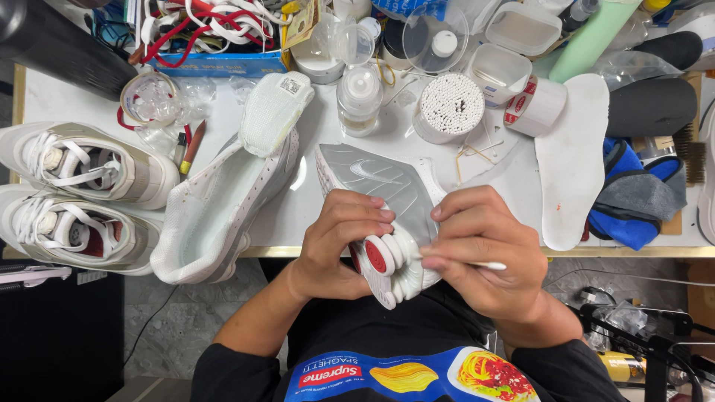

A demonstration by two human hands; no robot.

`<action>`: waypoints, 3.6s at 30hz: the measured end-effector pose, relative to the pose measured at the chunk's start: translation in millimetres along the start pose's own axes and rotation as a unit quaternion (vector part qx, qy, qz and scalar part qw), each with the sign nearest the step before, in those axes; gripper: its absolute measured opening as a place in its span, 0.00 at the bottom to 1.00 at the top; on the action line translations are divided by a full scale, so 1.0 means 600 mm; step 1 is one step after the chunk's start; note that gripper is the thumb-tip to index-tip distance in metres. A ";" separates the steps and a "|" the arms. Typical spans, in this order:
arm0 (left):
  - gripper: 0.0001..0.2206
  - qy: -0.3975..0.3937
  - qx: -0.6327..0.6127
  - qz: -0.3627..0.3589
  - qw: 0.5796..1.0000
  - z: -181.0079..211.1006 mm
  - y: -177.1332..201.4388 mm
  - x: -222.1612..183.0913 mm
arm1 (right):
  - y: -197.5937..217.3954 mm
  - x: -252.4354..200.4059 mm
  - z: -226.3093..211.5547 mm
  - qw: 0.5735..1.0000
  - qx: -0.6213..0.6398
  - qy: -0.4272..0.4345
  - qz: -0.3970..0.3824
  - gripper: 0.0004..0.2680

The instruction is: The person uses a cotton swab to clean the white and silver surfaces and the red heel pillars of a sneaker.

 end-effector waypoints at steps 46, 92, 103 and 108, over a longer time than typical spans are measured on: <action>0.27 0.005 0.002 -0.007 1.000 0.000 0.001 0.003 | 0.002 -0.001 0.005 1.000 0.006 0.003 0.004 0.06; 0.28 0.001 -0.057 -0.023 0.998 -0.017 0.022 -0.003 | -0.006 0.015 -0.004 0.999 -0.012 0.004 -0.049 0.08; 0.27 -0.009 -0.058 -0.018 0.998 -0.008 0.010 -0.010 | -0.009 0.009 -0.008 0.998 -0.013 0.005 -0.058 0.08; 0.26 -0.015 -0.042 -0.022 0.999 -0.008 0.005 -0.014 | -0.004 -0.001 0.002 0.997 -0.001 0.019 -0.069 0.08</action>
Point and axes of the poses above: each hand's wrist, its own x-axis towards the middle knuckle, its own y-axis out of the back of the hand, z = x × y, the point moved 4 cm from there along x, towards the middle knuckle, and after that the axes turned 8 degrees about -y, right-handed, at the moved point
